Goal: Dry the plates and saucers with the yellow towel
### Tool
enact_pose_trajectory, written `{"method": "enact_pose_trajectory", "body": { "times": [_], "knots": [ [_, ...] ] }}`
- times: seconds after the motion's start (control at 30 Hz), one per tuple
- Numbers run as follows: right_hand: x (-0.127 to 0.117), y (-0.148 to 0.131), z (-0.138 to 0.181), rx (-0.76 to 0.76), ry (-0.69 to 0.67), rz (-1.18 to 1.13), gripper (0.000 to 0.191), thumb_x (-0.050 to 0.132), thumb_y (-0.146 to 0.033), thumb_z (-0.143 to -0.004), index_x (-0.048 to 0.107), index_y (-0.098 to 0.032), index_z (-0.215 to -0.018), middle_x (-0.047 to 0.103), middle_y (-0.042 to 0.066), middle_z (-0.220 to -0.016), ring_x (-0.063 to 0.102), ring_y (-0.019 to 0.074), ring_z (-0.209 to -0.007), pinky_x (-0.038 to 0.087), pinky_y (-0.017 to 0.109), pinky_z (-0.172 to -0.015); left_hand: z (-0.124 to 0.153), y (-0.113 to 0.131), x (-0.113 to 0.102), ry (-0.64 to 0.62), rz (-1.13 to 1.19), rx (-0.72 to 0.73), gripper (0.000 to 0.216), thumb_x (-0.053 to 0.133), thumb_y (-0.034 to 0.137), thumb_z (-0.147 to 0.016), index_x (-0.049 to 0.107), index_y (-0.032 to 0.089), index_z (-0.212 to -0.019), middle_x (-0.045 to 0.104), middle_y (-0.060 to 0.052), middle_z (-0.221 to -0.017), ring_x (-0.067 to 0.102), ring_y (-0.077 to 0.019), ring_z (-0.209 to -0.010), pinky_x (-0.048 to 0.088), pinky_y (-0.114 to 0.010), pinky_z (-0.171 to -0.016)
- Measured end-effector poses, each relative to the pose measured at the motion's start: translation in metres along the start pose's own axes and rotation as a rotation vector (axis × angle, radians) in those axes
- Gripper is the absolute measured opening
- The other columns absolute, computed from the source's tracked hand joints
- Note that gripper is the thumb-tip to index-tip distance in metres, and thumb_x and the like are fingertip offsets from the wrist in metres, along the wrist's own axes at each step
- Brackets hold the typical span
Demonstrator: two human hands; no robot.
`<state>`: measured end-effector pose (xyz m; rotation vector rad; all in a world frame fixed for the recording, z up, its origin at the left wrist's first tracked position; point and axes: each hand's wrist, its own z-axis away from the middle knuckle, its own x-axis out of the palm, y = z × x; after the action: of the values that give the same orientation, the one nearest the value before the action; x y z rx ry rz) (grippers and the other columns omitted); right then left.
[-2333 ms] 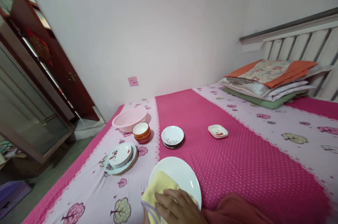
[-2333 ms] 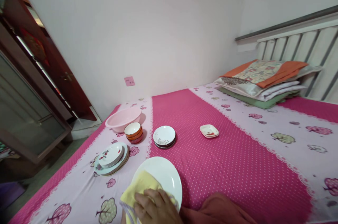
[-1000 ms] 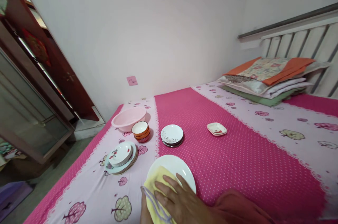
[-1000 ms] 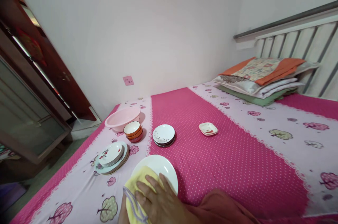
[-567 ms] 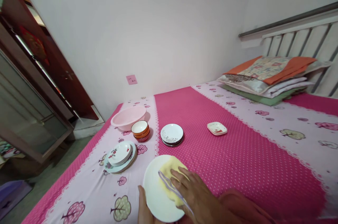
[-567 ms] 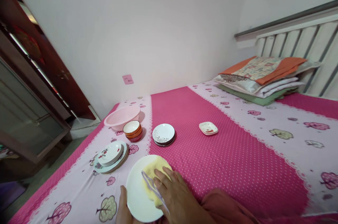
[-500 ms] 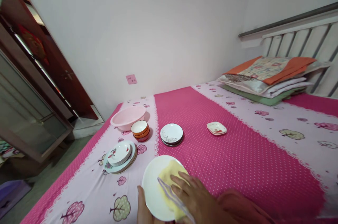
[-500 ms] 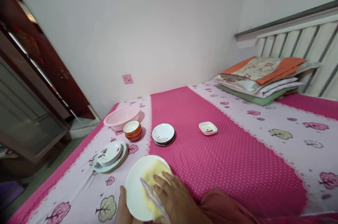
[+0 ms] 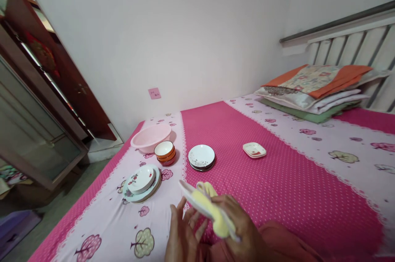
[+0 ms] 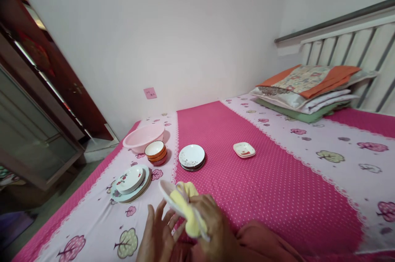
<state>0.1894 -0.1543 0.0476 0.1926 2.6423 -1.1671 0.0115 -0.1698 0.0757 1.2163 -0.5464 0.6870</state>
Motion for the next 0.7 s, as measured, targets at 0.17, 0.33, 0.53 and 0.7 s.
{"method": "enact_pose_trajectory", "body": {
  "times": [0.17, 0.33, 0.53, 0.7],
  "knots": [
    [-0.021, -0.017, -0.017, 0.826, 0.310, -0.783, 0.057, 0.091, -0.051, -0.067, 0.072, -0.017, -0.108, 0.079, 0.009, -0.096, 0.076, 0.0315, -0.091, 0.060, 0.042, -0.084, -0.009, -0.008, -0.005, 0.222, -0.182, 0.198, 0.055, 0.088, 0.039, -0.077, 0.070, 0.026, -0.127, 0.077, -0.007, -0.122, 0.069, -0.0230, -0.118, 0.053, -0.032, -0.100],
    [-0.014, -0.016, -0.009, 0.910, 0.096, -1.170, 0.052, 0.089, -0.051, -0.068, 0.075, -0.014, -0.103, 0.081, 0.013, -0.091, 0.077, 0.0353, -0.098, 0.058, 0.050, -0.093, -0.009, -0.029, -0.019, -0.122, 0.113, -0.102, 0.051, 0.072, 0.036, -0.090, 0.066, 0.025, -0.139, 0.075, -0.013, -0.131, 0.058, -0.0363, -0.138, 0.040, -0.054, -0.120],
    [-0.004, -0.002, 0.003, 0.872, 0.170, -1.104, 0.055, 0.088, -0.050, -0.075, 0.073, -0.016, -0.115, 0.082, 0.012, -0.097, 0.077, 0.0331, -0.102, 0.057, 0.049, -0.097, -0.014, -0.038, -0.034, -0.222, 0.169, -0.171, 0.046, 0.060, 0.026, -0.097, 0.064, 0.021, -0.142, 0.073, -0.012, -0.133, 0.051, -0.0344, -0.143, 0.033, -0.056, -0.124],
    [-0.020, 0.013, 0.004, 0.867, 0.273, -0.795, 0.062, 0.087, -0.059, -0.073, 0.074, -0.012, -0.112, 0.081, 0.013, -0.095, 0.077, 0.0349, -0.096, 0.058, 0.050, -0.094, -0.006, -0.032, -0.029, -0.125, 0.191, -0.124, 0.047, 0.065, 0.021, -0.094, 0.065, 0.021, -0.141, 0.075, -0.013, -0.129, 0.059, -0.0355, -0.135, 0.035, -0.055, -0.124]
  ]
}}
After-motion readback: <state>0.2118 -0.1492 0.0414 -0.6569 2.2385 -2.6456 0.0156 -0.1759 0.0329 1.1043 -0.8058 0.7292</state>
